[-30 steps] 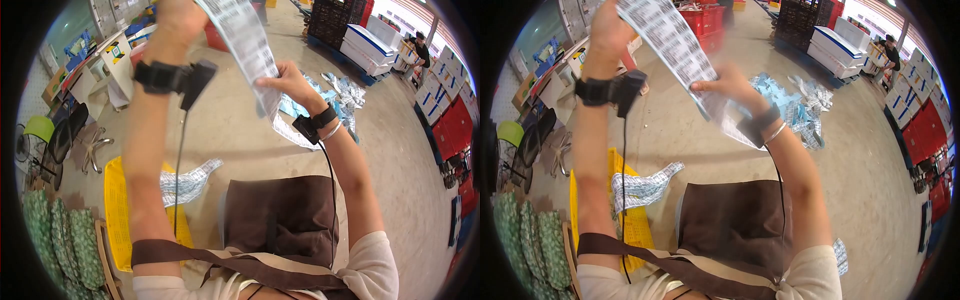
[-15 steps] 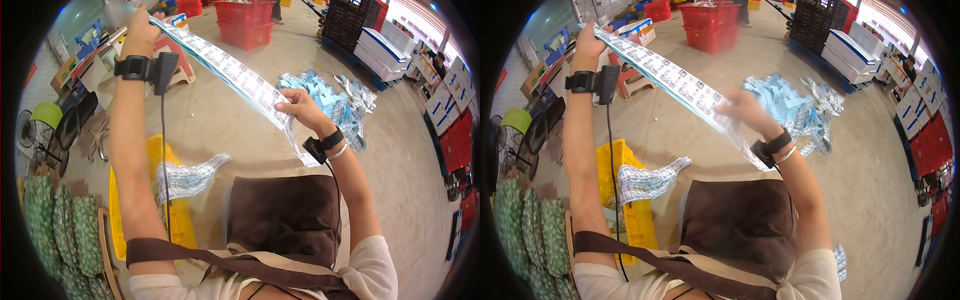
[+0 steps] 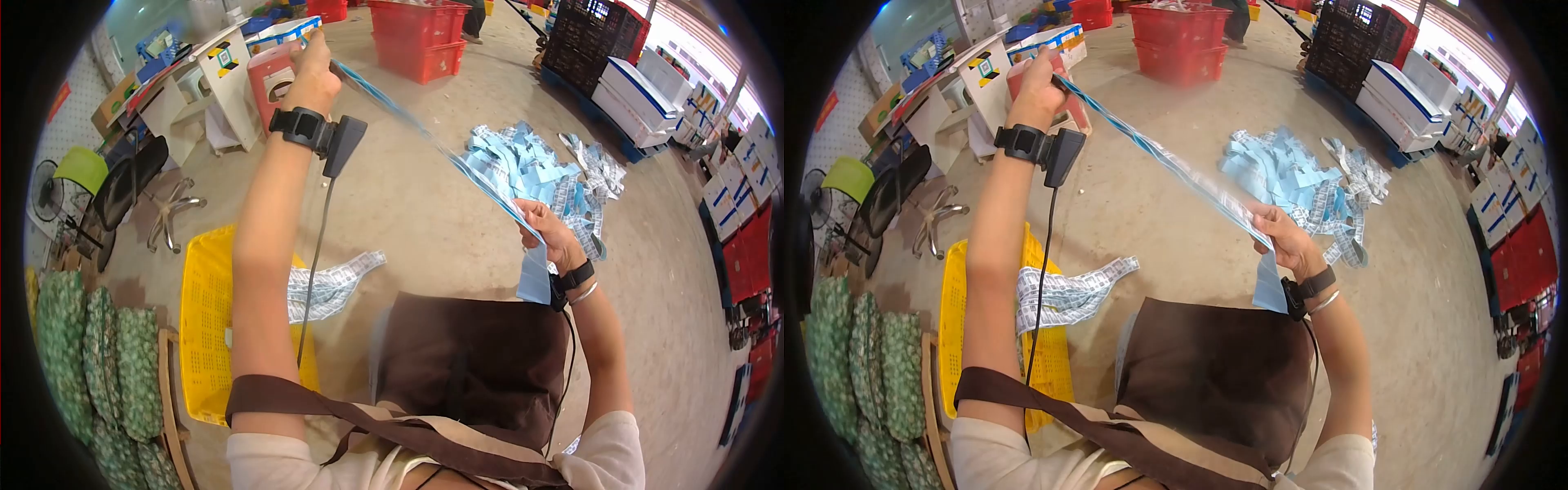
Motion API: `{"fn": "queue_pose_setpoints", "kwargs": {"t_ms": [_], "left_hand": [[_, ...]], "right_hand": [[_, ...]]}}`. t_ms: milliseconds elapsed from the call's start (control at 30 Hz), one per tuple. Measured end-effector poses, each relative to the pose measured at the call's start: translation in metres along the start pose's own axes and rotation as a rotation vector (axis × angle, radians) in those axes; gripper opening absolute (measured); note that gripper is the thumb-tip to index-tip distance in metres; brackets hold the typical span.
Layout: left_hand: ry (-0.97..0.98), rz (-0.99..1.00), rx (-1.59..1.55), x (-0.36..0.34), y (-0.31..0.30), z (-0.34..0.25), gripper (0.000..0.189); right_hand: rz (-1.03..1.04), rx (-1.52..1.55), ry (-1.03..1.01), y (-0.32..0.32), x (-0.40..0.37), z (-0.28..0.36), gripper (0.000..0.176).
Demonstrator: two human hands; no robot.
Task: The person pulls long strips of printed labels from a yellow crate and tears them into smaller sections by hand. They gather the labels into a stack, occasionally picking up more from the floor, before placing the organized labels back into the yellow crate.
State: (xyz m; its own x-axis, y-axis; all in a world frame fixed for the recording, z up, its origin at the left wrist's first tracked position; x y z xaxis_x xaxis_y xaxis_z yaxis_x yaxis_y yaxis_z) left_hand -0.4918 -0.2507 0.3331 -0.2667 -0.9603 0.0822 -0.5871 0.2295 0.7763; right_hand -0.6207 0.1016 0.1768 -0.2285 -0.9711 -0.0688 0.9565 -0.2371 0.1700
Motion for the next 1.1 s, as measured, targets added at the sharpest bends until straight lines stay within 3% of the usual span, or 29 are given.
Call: {"fn": "queue_pose_setpoints", "kwargs": {"t_ms": [33,100,200,333,433,500,533,567,600,667,700,800,833,900,933,1033,1100], "left_hand": [[-0.002,0.003,-0.001,-0.004,0.001,0.001,0.021],[-0.052,0.141,0.107,-0.017,0.006,0.001,0.060],[-0.040,0.098,0.189,-0.027,0.009,0.001,0.062],[-0.073,0.110,0.203,-0.027,0.007,0.007,0.062],[-0.203,0.141,0.176,-0.013,-0.006,0.026,0.068],[0.250,0.009,0.482,-0.009,-0.018,0.022,0.079],[0.237,0.022,0.482,-0.009,-0.024,0.038,0.079],[0.654,0.206,0.743,-0.020,-0.017,0.041,0.069],[1.084,0.395,0.982,-0.039,-0.005,0.047,0.061],[0.460,1.116,0.798,-0.096,0.019,0.099,0.048],[0.185,1.366,0.766,-0.135,0.020,0.126,0.037],[-0.330,1.644,0.826,-0.215,0.014,0.166,0.031],[-0.331,1.651,0.820,-0.218,0.013,0.169,0.031],[-0.523,1.604,0.822,-0.222,0.009,0.179,0.028],[-0.517,1.591,0.727,-0.223,0.010,0.177,0.020],[-0.492,1.527,0.643,-0.218,0.013,0.176,0.024],[-0.449,1.530,0.634,-0.221,0.017,0.171,0.022]], "right_hand": [[-0.003,0.000,-0.001,-0.001,-0.001,-0.001,0.045],[-0.024,-0.068,-0.017,-0.007,-0.005,-0.002,0.042],[0.055,0.019,-0.008,-0.010,-0.011,0.000,0.038],[0.009,0.017,0.015,-0.014,-0.017,0.001,0.038],[-0.036,-0.043,0.028,-0.026,-0.020,-0.001,0.037],[-0.117,-0.159,0.014,-0.036,-0.021,0.004,0.034],[-0.134,-0.222,0.037,-0.037,-0.022,0.009,0.031],[-0.150,-0.218,0.037,-0.035,-0.022,0.015,0.031],[-0.153,-0.421,0.026,-0.032,-0.020,0.023,0.029],[-0.153,-0.726,0.021,-0.018,-0.015,0.036,0.024],[-0.163,-0.722,0.027,-0.015,-0.012,0.036,0.024],[-0.069,-0.835,0.059,-0.008,-0.004,0.032,0.024],[-0.077,-0.836,0.062,-0.008,-0.005,0.033,0.024],[-0.064,-0.902,0.018,-0.002,-0.013,0.041,0.023],[-0.067,-0.885,0.085,-0.005,-0.018,0.039,0.019],[-0.075,-0.797,0.154,-0.013,-0.032,0.042,0.017],[-0.086,-0.846,0.119,-0.023,-0.032,0.038,0.020]]}}
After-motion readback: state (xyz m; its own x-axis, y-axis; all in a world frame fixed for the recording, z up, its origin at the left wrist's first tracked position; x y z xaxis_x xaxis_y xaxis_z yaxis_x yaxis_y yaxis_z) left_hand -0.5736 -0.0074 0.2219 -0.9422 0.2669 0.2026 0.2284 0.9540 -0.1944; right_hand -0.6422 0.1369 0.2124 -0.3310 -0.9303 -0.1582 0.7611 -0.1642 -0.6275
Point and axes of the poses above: each hand's wrist, its own x-axis towards the middle knuckle, its own y-axis out of the palm, z = x × y, the point moved 5 cm from there along x, towards the middle knuckle, and after that the axes turned 14 degrees about -x, right-handed, at the moved point
